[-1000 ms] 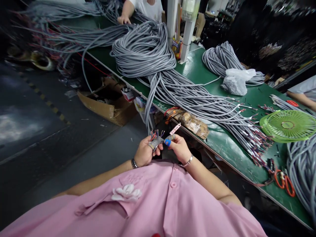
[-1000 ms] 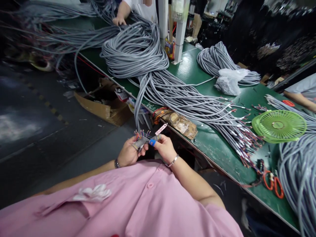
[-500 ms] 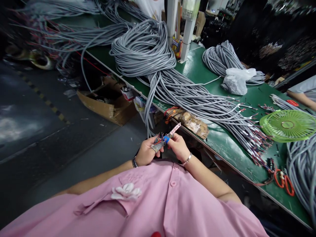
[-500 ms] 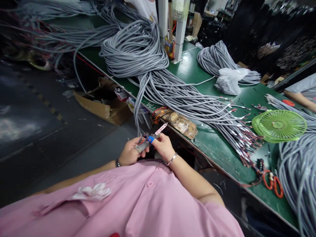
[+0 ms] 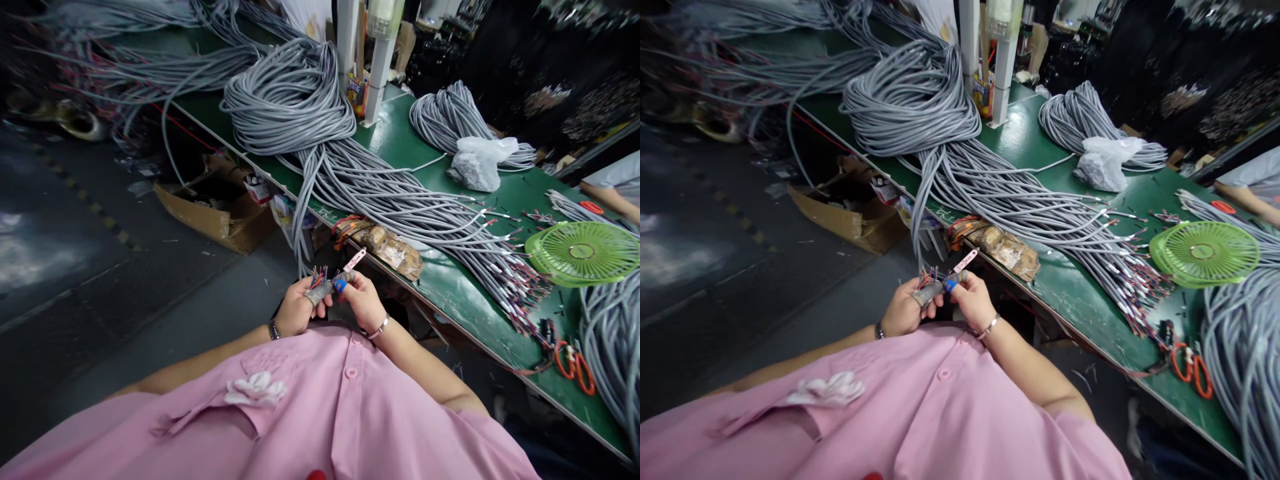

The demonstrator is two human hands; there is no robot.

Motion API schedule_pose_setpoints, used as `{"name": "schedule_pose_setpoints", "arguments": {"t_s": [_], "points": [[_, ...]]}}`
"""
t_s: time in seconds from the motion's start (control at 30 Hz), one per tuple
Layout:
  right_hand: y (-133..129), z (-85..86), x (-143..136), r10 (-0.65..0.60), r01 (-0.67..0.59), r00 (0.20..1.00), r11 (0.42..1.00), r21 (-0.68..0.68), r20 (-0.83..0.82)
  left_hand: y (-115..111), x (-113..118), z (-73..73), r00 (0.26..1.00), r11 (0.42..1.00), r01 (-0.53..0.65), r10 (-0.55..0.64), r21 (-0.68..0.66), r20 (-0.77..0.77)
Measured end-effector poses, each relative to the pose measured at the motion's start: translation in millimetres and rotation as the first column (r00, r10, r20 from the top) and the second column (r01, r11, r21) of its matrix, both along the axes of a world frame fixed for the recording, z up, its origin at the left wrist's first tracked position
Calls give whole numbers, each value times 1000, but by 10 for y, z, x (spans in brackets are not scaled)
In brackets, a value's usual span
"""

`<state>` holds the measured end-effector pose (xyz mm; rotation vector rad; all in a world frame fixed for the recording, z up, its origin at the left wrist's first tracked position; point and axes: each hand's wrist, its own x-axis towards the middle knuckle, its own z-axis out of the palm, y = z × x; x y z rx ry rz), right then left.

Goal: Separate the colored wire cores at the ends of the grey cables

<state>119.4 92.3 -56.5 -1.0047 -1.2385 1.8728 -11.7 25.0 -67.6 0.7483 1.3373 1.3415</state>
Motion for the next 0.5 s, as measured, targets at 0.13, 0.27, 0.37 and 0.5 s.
{"name": "schedule_pose_setpoints", "arguments": {"t_s": [0.13, 0.27, 0.37, 0.5], "points": [[-1, -20, -5, -19, 18, 999, 999, -47, -30, 25, 33, 6, 991, 998, -51, 54, -24, 124], [2, -72, 26, -9, 1, 997, 996, -94, -81, 42, 31, 63, 980, 998, -55, 61, -36, 187], [56, -87, 72, -44, 7, 984, 979, -204, -174, 45, 7, 107, 970, 999, -39, 45, -30, 239], [217, -31, 123, -55, -22, 965, 959, -284, -258, 58, -3, 178, 949, 997, 79, -72, -12, 307]]}}
